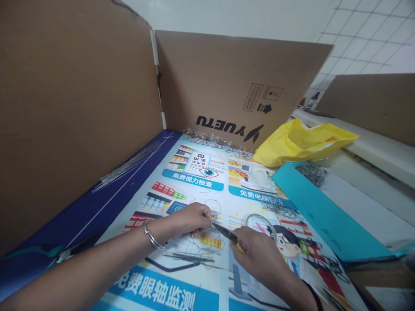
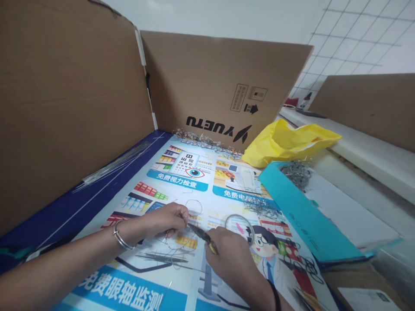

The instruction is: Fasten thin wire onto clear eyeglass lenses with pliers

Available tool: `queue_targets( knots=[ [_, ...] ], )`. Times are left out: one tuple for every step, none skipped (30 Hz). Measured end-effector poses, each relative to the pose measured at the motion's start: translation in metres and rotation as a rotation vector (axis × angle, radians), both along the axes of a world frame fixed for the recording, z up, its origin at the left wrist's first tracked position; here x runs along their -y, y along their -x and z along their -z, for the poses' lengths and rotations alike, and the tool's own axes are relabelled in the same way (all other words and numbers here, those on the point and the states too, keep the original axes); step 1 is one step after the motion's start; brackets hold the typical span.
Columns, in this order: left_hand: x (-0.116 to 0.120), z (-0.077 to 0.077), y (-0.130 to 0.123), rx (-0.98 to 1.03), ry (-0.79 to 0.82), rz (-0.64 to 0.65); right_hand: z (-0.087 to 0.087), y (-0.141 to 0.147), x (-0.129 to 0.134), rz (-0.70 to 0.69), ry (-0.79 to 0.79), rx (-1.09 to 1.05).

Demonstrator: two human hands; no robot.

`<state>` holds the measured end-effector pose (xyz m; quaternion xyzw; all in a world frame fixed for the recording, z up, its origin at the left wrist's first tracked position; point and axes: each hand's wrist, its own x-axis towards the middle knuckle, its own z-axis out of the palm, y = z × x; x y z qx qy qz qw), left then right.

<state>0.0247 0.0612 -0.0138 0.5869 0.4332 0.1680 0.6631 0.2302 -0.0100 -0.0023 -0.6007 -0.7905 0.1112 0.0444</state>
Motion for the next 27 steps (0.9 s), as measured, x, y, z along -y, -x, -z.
queue_targets(
  knots=[
    [0.0006, -0.0004, -0.0003, -0.002, 0.004, 0.008, -0.0003, 0.0002, 0.0, 0.0, -0.011, 0.005],
    [0.0011, -0.0011, -0.0006, -0.002, 0.01, 0.014, -0.0005, 0.0005, -0.0001, 0.0, -0.015, 0.005],
    [0.0016, -0.0019, -0.001, -0.003, 0.015, 0.018, -0.0008, 0.0007, -0.0001, 0.0, -0.012, 0.003],
    [0.002, -0.0027, -0.0014, -0.006, 0.02, 0.017, -0.001, 0.001, -0.0002, -0.001, 0.0, 0.0],
    [0.0022, -0.0033, -0.0017, -0.01, 0.025, 0.015, -0.0011, 0.0012, -0.0003, 0.001, 0.014, -0.001],
    [0.0022, -0.0037, -0.0021, -0.015, 0.03, 0.013, -0.0011, 0.0013, -0.0005, 0.0, 0.027, -0.001],
    [0.002, -0.0036, -0.0023, -0.017, 0.033, 0.011, -0.0011, 0.0014, -0.0006, -0.001, 0.038, 0.002],
    [0.0017, -0.0032, -0.0025, -0.014, 0.04, 0.009, -0.001, 0.0014, -0.0008, -0.001, 0.047, 0.006],
    [0.0014, -0.0025, -0.0026, -0.006, 0.048, 0.006, -0.001, 0.0013, -0.0009, 0.0, 0.049, 0.007],
    [0.001, -0.0016, -0.0026, 0.005, 0.054, 0.001, -0.0009, 0.0013, -0.0009, -0.002, 0.048, 0.006],
    [0.0007, -0.0006, -0.0025, 0.017, 0.056, -0.004, -0.0008, 0.0013, -0.001, -0.001, 0.045, 0.003],
    [0.0004, 0.0003, -0.0023, 0.029, 0.055, -0.008, -0.0006, 0.0012, -0.0009, 0.002, 0.042, 0.0],
    [0.0002, 0.0009, -0.002, 0.042, 0.052, -0.01, -0.0003, 0.0011, -0.0009, 0.005, 0.039, -0.004],
    [0.0, 0.0012, -0.0018, 0.056, 0.049, -0.011, 0.0002, 0.001, -0.0008, 0.007, 0.036, -0.01],
    [0.0001, 0.001, -0.0016, 0.071, 0.051, -0.01, 0.0008, 0.0008, -0.0007, 0.008, 0.034, -0.016],
    [0.0002, 0.0005, -0.0015, 0.085, 0.06, -0.005, 0.0015, 0.0007, -0.0006, 0.012, 0.032, -0.022],
    [0.0004, -0.0003, -0.0016, 0.099, 0.075, -0.002, 0.0023, 0.0006, -0.0005, 0.015, 0.029, -0.028],
    [0.0007, -0.0013, -0.0017, 0.113, 0.093, 0.0, 0.0031, 0.0006, -0.0005, 0.017, 0.028, -0.032],
    [0.001, -0.0023, -0.002, 0.125, 0.11, 0.0, 0.0038, 0.0007, -0.0005, 0.021, 0.027, -0.034],
    [0.0012, -0.0031, -0.0023, 0.132, 0.123, 0.001, 0.0043, 0.0009, -0.0006, 0.026, 0.029, -0.034],
    [0.0014, -0.0036, -0.0025, 0.133, 0.129, 0.0, 0.0045, 0.0012, -0.0008, 0.03, 0.033, -0.033],
    [0.0015, -0.0038, -0.0027, 0.128, 0.127, -0.002, 0.0043, 0.0015, -0.001, 0.03, 0.037, -0.032],
    [0.0015, -0.0037, -0.0028, 0.117, 0.119, -0.004, 0.0037, 0.0018, -0.0012, 0.027, 0.042, -0.029],
    [0.0014, -0.0033, -0.0028, 0.099, 0.111, -0.001, 0.0027, 0.002, -0.0013, 0.023, 0.049, -0.026],
    [0.0014, -0.0027, -0.0027, 0.079, 0.1, 0.004, 0.0015, 0.0021, -0.0014, 0.016, 0.058, -0.021],
    [0.0014, -0.002, -0.0026, 0.062, 0.089, 0.011, 0.0, 0.002, -0.0014, 0.009, 0.068, -0.015],
    [0.0015, -0.0015, -0.0024, 0.047, 0.076, 0.02, -0.0016, 0.0018, -0.0013, 0.002, 0.079, -0.009]
  ],
)
